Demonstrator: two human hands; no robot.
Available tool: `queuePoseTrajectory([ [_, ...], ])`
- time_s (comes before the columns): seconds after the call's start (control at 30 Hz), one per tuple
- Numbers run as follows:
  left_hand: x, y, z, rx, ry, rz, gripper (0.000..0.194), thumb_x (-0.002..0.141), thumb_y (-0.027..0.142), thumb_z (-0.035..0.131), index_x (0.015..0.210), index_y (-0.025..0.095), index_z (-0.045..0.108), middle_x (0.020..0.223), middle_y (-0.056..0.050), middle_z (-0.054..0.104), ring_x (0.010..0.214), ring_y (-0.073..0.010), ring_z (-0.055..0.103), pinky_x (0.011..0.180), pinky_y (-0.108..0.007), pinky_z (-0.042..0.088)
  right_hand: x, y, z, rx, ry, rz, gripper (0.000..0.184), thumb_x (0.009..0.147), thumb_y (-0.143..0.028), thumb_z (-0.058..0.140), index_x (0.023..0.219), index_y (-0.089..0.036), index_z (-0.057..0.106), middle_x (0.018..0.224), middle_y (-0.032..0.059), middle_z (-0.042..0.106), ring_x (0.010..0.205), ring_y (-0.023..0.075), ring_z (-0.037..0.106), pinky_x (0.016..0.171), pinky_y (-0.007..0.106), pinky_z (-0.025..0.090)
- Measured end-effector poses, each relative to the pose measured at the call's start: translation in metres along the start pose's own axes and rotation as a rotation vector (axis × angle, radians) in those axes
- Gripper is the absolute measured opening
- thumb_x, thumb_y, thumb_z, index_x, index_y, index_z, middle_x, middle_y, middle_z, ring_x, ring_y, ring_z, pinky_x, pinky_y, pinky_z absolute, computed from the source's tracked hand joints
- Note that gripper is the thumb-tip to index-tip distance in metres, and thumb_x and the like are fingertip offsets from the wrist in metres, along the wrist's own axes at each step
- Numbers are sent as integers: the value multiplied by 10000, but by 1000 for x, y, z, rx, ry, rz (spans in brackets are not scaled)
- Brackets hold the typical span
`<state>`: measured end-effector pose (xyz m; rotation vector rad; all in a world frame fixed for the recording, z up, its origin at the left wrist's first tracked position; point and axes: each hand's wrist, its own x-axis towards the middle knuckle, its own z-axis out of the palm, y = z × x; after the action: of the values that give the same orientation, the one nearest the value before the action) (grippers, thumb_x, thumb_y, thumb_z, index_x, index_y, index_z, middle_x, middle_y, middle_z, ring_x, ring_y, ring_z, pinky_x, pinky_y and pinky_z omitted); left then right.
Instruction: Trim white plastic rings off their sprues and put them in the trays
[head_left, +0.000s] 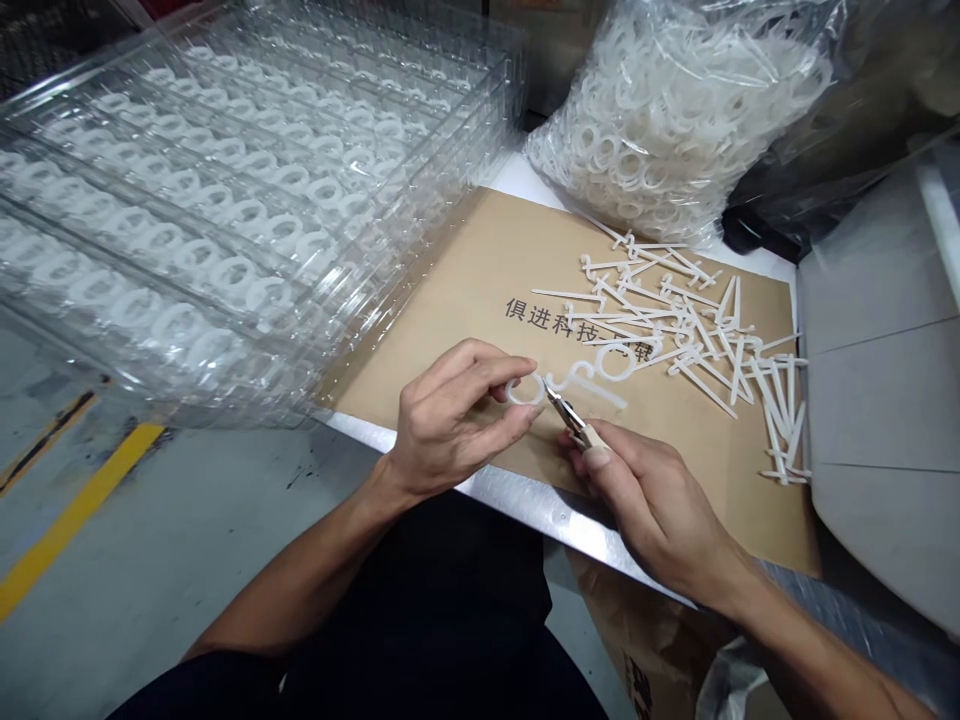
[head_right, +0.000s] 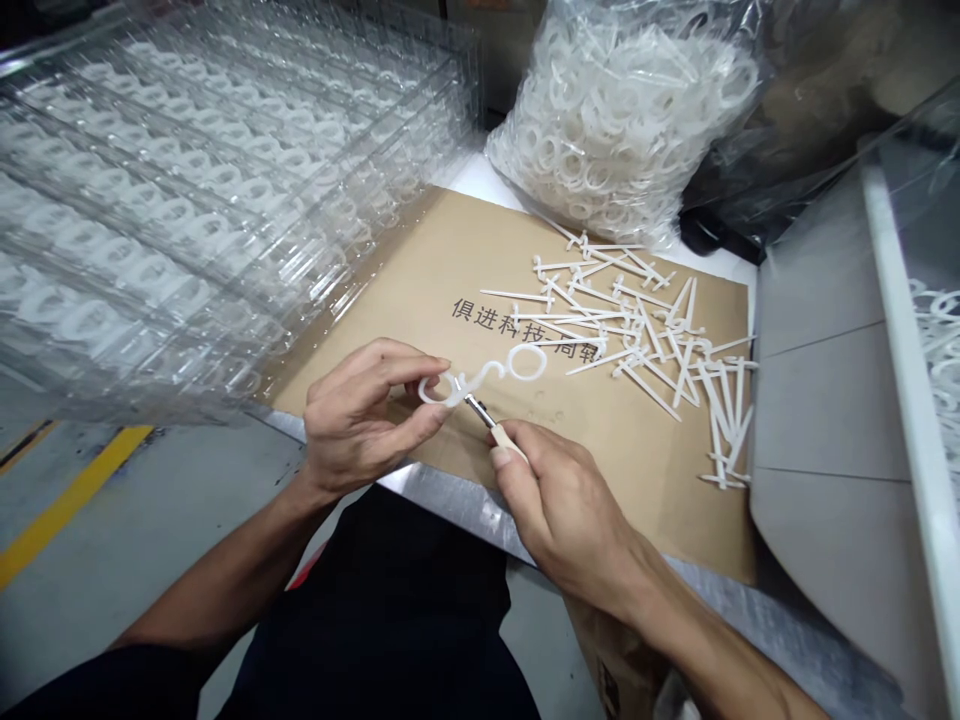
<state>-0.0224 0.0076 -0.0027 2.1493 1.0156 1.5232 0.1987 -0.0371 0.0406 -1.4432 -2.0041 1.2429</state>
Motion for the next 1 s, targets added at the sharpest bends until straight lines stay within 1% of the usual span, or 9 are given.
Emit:
queuePoseTrajectory([
  [0.13,-1,-1,0,-6,-2,-9,272,886,182,769,1153,170,724,903,-37,699,773,-117,659,671,-229,567,1,1,2,-1,18,-14,383,1109,-386,345,854,-200,561,728,8,546,643,174,512,642,327,379],
  [0.27,-1,-1,0,-21,5,-23,270,874,184,784,1137,157,727,893,-39,692,784,-124,665,679,-236,567,2,2,3,3,23,17,397,1113,-406,352,952,-178,634,725,9,571,654,178,537,647,325,389],
  [0.37,-1,-1,0,-37,28,-37,278,870,195,794,1138,160,727,908,-41,686,765,-114,645,668,-233,559,2,4,2,44,20,33,411,1114,-442,362,980,-181,651,715,-2,557,638,169,519,626,315,387],
  [0.5,-1,-1,-1,-46,60,-55,280,878,264,809,1127,166,729,894,-40,683,750,-111,628,651,-233,550,1,8,1,116,1,42,416,1112,-477,369,1001,-192,651,707,-13,516,618,159,489,592,296,387],
  [0.6,0,-1,-1,-27,78,-60,305,877,329,816,1125,174,727,883,-35,689,744,-116,630,662,-245,558,1,10,2,153,0,36,402,1106,-488,383,947,-203,619,715,-7,531,619,160,490,583,291,394],
  [0.73,2,0,-1,9,111,-22,309,874,351,821,1110,175,725,863,-29,691,743,-118,636,658,-246,551,2,10,3,186,12,32,398,1099,-486,399,863,-215,569,716,3,549,627,165,507,582,293,406],
  [0.87,2,-1,-2,2,123,-8,328,849,342,845,1096,164,723,875,-31,694,747,-116,632,655,-242,545,4,10,3,201,6,25,401,1098,-476,408,850,-215,585,714,2,554,625,160,509,560,286,394],
  [1.0,2,-1,-2,29,121,-5,324,867,386,823,1092,179,717,885,-29,702,751,-121,642,658,-252,552,3,9,2,211,9,22,397,1096,-474,417,865,-216,610,708,0,557,624,160,517,541,280,388],
])
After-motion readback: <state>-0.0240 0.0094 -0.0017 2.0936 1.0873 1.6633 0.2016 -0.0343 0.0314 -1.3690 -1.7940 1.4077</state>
